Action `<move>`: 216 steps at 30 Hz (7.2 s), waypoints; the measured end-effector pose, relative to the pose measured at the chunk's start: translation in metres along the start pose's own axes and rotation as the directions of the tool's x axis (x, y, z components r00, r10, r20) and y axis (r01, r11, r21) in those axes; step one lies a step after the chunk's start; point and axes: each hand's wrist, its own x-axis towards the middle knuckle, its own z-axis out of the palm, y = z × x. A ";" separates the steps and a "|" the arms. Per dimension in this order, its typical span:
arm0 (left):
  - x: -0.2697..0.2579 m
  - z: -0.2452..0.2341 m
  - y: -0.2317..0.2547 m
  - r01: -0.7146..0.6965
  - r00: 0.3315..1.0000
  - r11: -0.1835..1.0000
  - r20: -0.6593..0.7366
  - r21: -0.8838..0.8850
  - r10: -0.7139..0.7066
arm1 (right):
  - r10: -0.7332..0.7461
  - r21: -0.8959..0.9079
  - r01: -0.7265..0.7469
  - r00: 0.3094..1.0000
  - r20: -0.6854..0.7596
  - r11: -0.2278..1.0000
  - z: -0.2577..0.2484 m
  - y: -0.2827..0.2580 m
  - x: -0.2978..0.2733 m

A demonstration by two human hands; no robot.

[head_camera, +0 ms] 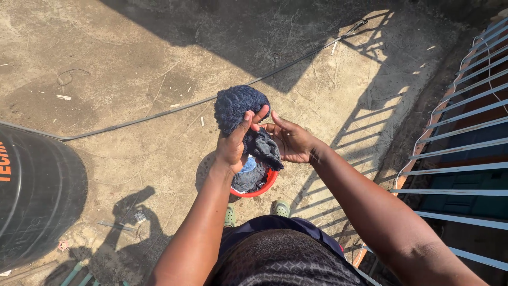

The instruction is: Hanging wet laundry on a clothesline using clothespins.

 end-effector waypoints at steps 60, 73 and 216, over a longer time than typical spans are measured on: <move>-0.070 0.041 0.041 0.153 0.962 0.581 -0.256 0.799 0.098 | -0.322 -0.926 0.244 0.886 0.334 -0.288 0.051 -0.039 0.034; -0.201 -0.071 0.118 0.343 0.675 0.588 -0.628 0.732 0.388 | -0.225 -0.490 0.213 0.974 0.036 0.845 0.120 0.038 0.168; -0.571 -0.555 0.754 -0.818 -0.308 0.198 -0.701 0.540 0.643 | 0.459 -0.645 0.440 0.462 0.759 0.625 0.896 0.435 0.966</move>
